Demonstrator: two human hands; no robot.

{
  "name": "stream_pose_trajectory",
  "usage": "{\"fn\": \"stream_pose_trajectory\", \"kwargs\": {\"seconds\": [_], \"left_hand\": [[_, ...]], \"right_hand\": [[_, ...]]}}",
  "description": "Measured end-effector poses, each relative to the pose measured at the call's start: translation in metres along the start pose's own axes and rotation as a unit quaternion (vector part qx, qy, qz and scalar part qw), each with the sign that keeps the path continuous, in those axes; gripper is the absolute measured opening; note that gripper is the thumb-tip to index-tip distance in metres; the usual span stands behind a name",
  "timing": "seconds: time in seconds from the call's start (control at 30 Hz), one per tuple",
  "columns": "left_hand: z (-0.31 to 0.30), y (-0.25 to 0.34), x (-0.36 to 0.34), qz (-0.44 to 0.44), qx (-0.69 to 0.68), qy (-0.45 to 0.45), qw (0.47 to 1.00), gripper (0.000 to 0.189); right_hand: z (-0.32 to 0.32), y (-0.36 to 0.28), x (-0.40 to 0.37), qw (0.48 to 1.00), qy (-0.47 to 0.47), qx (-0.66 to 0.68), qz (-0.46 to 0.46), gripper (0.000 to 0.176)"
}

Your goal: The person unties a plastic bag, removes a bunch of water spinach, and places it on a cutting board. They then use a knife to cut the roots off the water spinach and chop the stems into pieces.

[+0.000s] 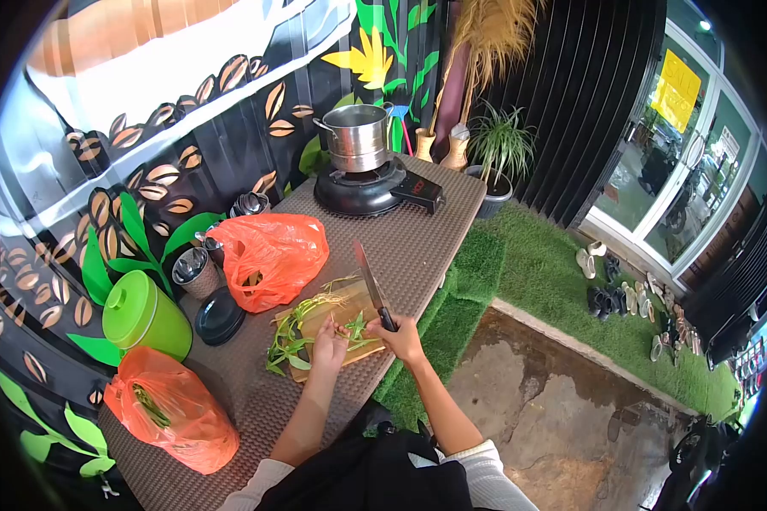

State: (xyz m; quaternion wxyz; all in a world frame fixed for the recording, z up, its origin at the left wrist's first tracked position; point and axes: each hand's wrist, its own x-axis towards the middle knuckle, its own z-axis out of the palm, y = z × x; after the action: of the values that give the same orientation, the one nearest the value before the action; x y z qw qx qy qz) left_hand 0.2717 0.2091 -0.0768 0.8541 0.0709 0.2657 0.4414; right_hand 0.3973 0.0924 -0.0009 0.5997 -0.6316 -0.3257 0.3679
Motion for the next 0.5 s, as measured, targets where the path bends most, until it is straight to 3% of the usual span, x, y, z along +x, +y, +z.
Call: {"fn": "stream_pose_trajectory", "kwargs": {"seconds": [0.1,0.17,0.27,0.3,0.33,0.37,0.43,0.47,0.5], "left_hand": [[0.003,-0.002,-0.002,-0.013,-0.029,0.007,0.999,0.026],[0.004,-0.001,-0.005,-0.012,-0.026,0.007,1.000,0.026],[-0.012,-0.006,0.003,0.014,0.062,-0.004,0.998,0.028],[-0.012,-0.006,0.000,0.178,0.342,0.028,0.922,0.026],[-0.010,-0.007,-0.002,0.322,0.585,0.056,0.743,0.025],[-0.010,-0.007,-0.004,0.322,0.585,0.056,0.743,0.025],[0.059,0.019,-0.066,0.545,0.646,-0.086,0.528,0.027],[0.059,0.017,-0.066,0.544,0.647,-0.085,0.527,0.027],[0.057,0.015,-0.065,0.375,0.606,-0.194,0.675,0.026]], "right_hand": [[0.006,-0.009,-0.006,0.998,-0.004,0.065,-0.005,0.019],[0.009,-0.023,-0.013,0.981,-0.010,0.190,0.024,0.024],[0.003,-0.020,-0.010,0.980,-0.035,0.192,0.039,0.026],[0.005,-0.022,-0.011,0.980,-0.035,0.192,0.039,0.026],[0.007,-0.025,-0.011,0.986,-0.015,0.165,0.018,0.025],[0.009,-0.026,-0.012,0.991,0.005,0.137,-0.002,0.024],[0.010,-0.020,-0.008,0.993,0.017,0.119,-0.016,0.022],[0.011,-0.018,-0.007,0.994,0.028,0.101,-0.029,0.021],[0.013,-0.019,-0.008,0.994,0.027,0.102,-0.028,0.021]]}}
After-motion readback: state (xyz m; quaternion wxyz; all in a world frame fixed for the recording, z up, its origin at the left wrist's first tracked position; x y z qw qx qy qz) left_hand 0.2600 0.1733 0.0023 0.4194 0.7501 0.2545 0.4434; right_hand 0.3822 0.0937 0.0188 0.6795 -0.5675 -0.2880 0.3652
